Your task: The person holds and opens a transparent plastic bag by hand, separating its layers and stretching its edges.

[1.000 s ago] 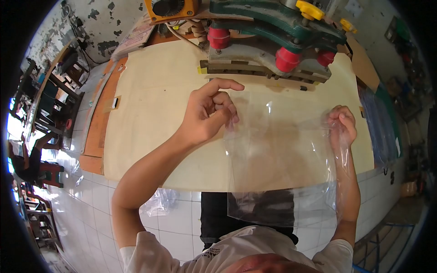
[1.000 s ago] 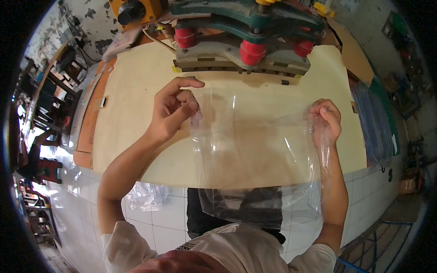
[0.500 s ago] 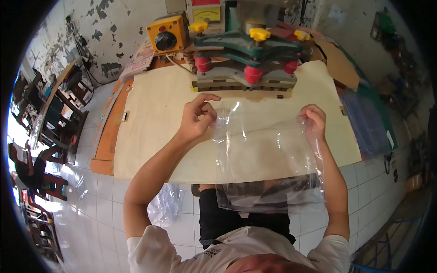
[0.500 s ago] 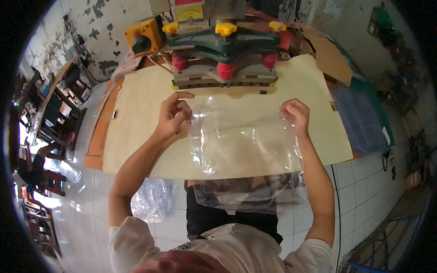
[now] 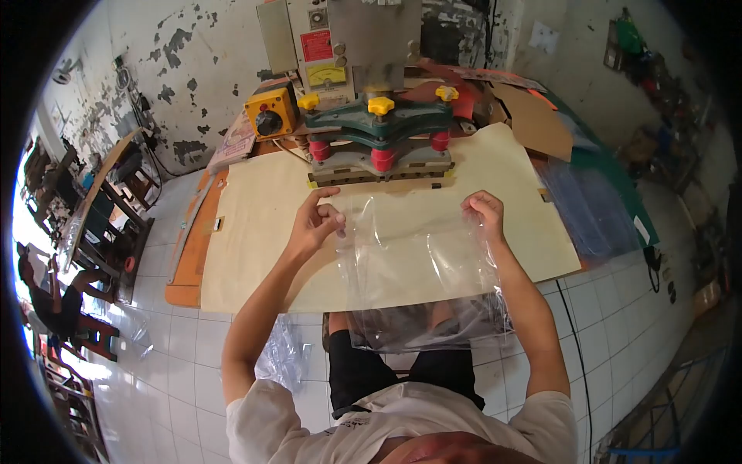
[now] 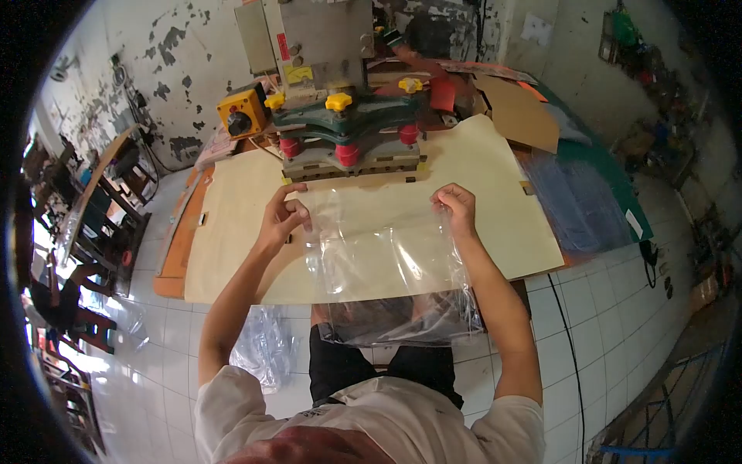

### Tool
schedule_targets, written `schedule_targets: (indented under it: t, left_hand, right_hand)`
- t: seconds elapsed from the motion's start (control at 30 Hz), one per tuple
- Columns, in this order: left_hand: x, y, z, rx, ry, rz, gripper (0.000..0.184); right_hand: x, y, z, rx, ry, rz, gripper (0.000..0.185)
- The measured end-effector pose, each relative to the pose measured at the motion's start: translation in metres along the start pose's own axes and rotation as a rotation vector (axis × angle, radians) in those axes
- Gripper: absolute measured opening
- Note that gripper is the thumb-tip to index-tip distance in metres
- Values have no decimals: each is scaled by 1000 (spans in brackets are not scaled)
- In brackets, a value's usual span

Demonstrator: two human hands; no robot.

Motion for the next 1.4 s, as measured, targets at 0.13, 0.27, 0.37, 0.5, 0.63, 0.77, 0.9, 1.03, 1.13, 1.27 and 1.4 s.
schedule_targets:
  t: [0.13, 0.27, 0.37, 0.5, 0.63, 0.77, 0.9, 1.03, 1.13, 1.27, 1.4]
  left_hand:
    - [2, -12, 27, 147, 122, -77, 27]
    - [16, -24, 63, 304, 73, -89, 14]
    - [40, -35, 92, 430, -59, -92, 13]
    - [48, -39, 139, 526, -168, -150, 8]
    - [47, -44, 165, 528, -171, -110, 8]
    - [54, -43, 175, 593, -74, -86, 13]
    - [65, -37, 176, 615, -31, -58, 14]
    - [66, -30, 172, 711, -44, -75, 16]
    - [63, -24, 169, 756, -171, -92, 17]
    - [63, -21, 181, 835, -392, -117, 14]
    - [61, -17, 192, 854, -548, -106, 21]
  right_hand:
    - [-8, -4, 7, 11, 13, 12, 17]
    - [-26, -17, 22, -31, 107, -14, 18]
    - [-70, -42, 42, -117, 281, 46, 17]
    - [-103, -55, 86, -155, 407, 104, 20]
    - [-95, -57, 115, -135, 377, 32, 23]
    - [-89, -70, 129, -85, 206, 86, 19]
    - [-90, -78, 130, -102, 186, 78, 23]
    - [-95, -85, 117, -103, 263, 86, 29]
    - [-100, -88, 106, -153, 392, 123, 33]
    - [-113, -96, 103, -165, 478, 197, 35]
    - [-117, -102, 105, -230, 404, 145, 46]
Point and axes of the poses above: each hand's wrist, its own z-axis away from the middle knuckle, its own y-axis out of the back of the hand, x = y × z, the point moved 6 cm from there along -z, towards the middle knuckle, and after that the axes turned 6 degrees about y, right-handed, at the moved point
